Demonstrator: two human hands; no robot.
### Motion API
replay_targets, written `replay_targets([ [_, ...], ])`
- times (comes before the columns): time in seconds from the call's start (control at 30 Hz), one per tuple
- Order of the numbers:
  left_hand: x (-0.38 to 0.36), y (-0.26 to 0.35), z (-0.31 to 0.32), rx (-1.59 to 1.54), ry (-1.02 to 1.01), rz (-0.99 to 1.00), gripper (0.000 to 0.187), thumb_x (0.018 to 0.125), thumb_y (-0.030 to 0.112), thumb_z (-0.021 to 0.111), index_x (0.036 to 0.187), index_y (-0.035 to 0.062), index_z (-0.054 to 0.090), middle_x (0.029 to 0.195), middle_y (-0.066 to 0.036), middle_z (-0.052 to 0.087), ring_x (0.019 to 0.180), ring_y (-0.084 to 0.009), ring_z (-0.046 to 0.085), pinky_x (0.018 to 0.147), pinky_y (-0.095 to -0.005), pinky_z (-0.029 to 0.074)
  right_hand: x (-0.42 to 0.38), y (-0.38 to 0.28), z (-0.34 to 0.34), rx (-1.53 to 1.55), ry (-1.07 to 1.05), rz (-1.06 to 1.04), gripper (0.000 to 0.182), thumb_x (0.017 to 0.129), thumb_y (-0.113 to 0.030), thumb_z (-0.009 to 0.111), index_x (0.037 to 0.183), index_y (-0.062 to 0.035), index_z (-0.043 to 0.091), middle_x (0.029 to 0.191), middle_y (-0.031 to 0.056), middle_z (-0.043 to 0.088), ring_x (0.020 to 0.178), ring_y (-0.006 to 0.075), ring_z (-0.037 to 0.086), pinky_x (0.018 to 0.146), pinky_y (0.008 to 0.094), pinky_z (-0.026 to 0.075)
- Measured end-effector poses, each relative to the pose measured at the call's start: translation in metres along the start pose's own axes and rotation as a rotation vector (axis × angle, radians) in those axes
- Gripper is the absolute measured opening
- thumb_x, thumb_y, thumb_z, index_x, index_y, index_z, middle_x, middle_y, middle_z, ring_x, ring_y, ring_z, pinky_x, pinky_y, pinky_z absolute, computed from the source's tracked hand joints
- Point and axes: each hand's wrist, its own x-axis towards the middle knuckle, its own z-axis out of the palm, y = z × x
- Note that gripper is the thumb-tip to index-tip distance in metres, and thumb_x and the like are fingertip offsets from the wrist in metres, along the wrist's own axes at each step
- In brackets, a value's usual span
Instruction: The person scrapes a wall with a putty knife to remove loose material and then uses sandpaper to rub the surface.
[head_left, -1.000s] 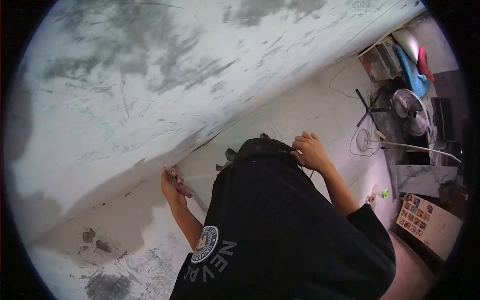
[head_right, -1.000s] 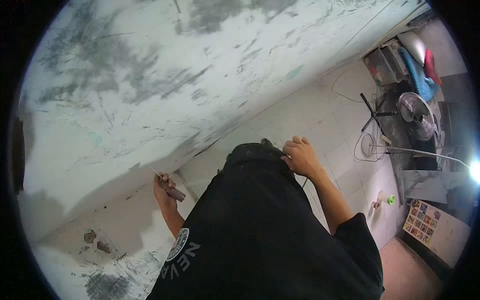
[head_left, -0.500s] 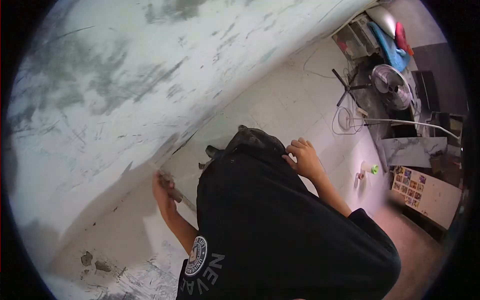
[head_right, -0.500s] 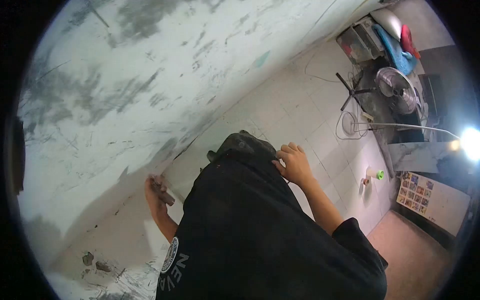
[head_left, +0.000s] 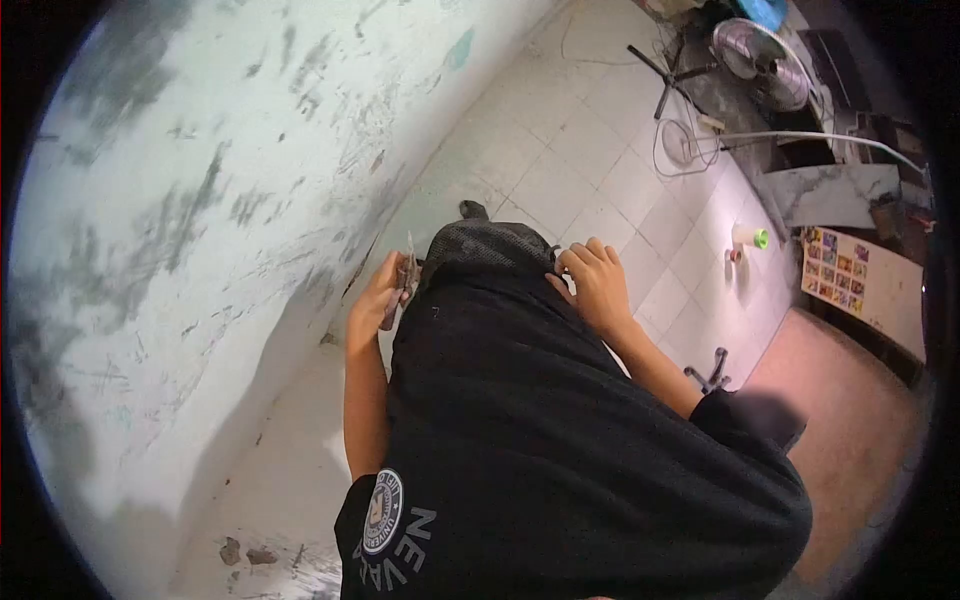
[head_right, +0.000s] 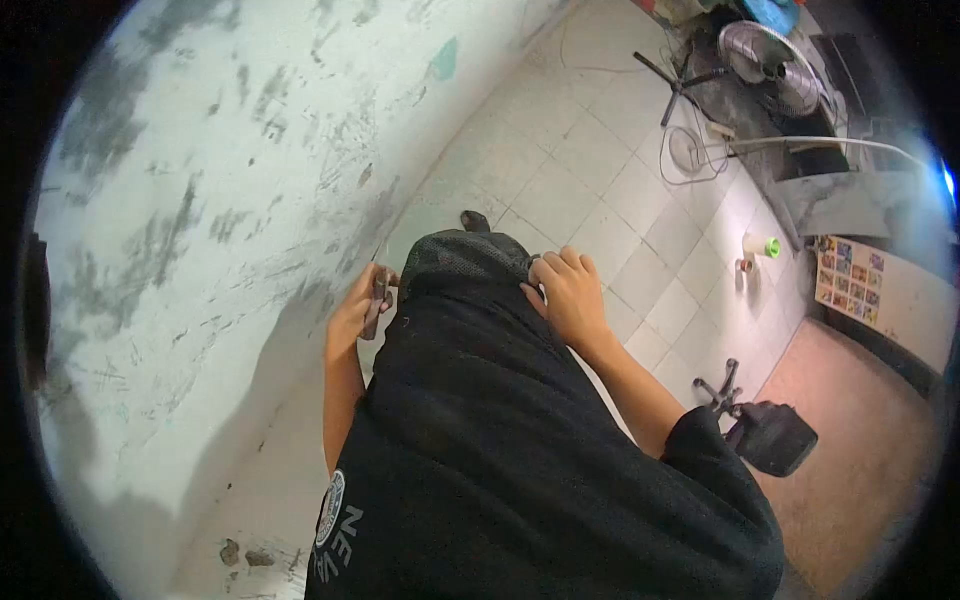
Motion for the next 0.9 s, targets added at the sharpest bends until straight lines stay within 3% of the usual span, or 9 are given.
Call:
replay_targets([
  [0.13,0.013,0.007,0.016,-0.082,0.079,-0.221,0.024,0.102,0.018,0.036,0.103,0.0022,0.053,0.081,-0.002,0.052,0.061,-0.0095,0.045,0.053,-0.0233,0.038,-0.010,0.001,-0.016,0.041,-0.030,0.020,0.017,0.074,-0.019,0.076,0.078,-0.0121,0.060,0.081,0.0013,0.062,0.084,0.0228,0.054,0.073,0.0366,0.039],
  [0.23,0.018,0.021,0.024,-0.206,0.023,-0.237,0.023,0.102,0.017,0.035,0.102,0.0037,0.054,0.078,-0.001,0.051,0.061,-0.0090,0.044,0.052,-0.0227,0.038,-0.015,-0.003,-0.031,0.081,-0.085,0.069,0.015,0.072,-0.016,0.075,0.074,-0.0119,0.061,0.076,0.0017,0.063,0.083,0.0232,0.055,0.073,0.0368,0.039],
  [0.3,0.021,0.039,0.032,-0.047,-0.046,-0.113,0.032,0.102,0.027,0.033,0.099,0.0046,0.055,0.074,0.000,0.050,0.059,-0.0085,0.044,0.051,-0.0240,0.037,-0.016,-0.005,-0.040,0.045,-0.128,0.086,0.015,0.071,-0.017,0.075,0.072,-0.0118,0.062,0.074,0.0023,0.063,0.084,0.0233,0.055,0.073,0.0372,0.040],
  [0.37,0.021,0.077,0.049,0.020,-0.002,-0.379,0.040,0.101,0.036,0.031,0.097,0.0056,0.057,0.072,0.001,0.049,0.059,-0.0088,0.043,0.051,-0.0253,0.037,-0.020,-0.004,-0.048,0.032,-0.169,0.108,0.015,0.071,-0.018,0.075,0.071,-0.0115,0.062,0.072,0.0032,0.063,0.084,0.0239,0.056,0.074,0.0381,0.040],
  [0.43,0.027,0.082,0.056,0.082,0.016,-0.314,0.044,0.099,0.039,0.030,0.094,0.0061,0.058,0.072,0.001,0.050,0.057,-0.0089,0.042,0.050,-0.0264,0.035,-0.025,-0.004,-0.055,0.026,-0.278,0.172,0.017,0.071,-0.021,0.076,0.071,-0.0114,0.062,0.071,0.0045,0.062,0.083,0.0252,0.056,0.074,0.0395,0.041],
  [0.63,0.063,0.094,0.079,0.227,-0.227,-0.380,0.039,0.096,0.039,0.037,0.088,0.0069,0.059,0.070,0.002,0.048,0.057,-0.0089,0.039,0.051,-0.0281,0.034,-0.043,-0.008,-0.054,-0.088,-0.528,0.288,0.013,0.069,-0.022,0.076,0.075,-0.0132,0.068,0.072,0.0099,0.064,0.087,0.0281,0.064,0.079,0.0425,0.048],
  [0.7,0.075,0.092,0.090,0.248,-0.241,-0.320,0.036,0.095,0.037,0.039,0.084,0.0070,0.057,0.067,0.001,0.046,0.054,-0.0101,0.037,0.050,-0.0278,0.032,-0.048,-0.001,-0.041,-0.082,-0.702,0.262,0.015,0.070,-0.023,0.071,0.077,-0.0096,0.069,0.076,0.0140,0.067,0.080,0.0330,0.066,0.072,0.0452,0.050],
  [0.87,0.086,0.113,0.089,0.352,-0.340,-0.424,0.037,0.096,0.037,0.037,0.081,0.0078,0.055,0.065,0.001,0.044,0.052,-0.0097,0.035,0.048,-0.0279,0.028,-0.046,0.010,-0.005,-0.211,-0.588,0.210,0.019,0.067,-0.022,0.068,0.079,-0.0073,0.070,0.077,0.0158,0.069,0.081,0.0327,0.070,0.074,0.0452,0.053],
  [0.9,0.084,0.123,0.086,0.337,-0.312,-0.430,0.039,0.097,0.038,0.036,0.081,0.0080,0.055,0.064,0.001,0.044,0.052,-0.0091,0.034,0.048,-0.0278,0.028,-0.030,0.005,-0.014,-0.237,-0.705,0.217,0.022,0.068,-0.025,0.068,0.080,-0.0062,0.070,0.079,0.0154,0.070,0.081,0.0333,0.070,0.074,0.0455,0.054],
])
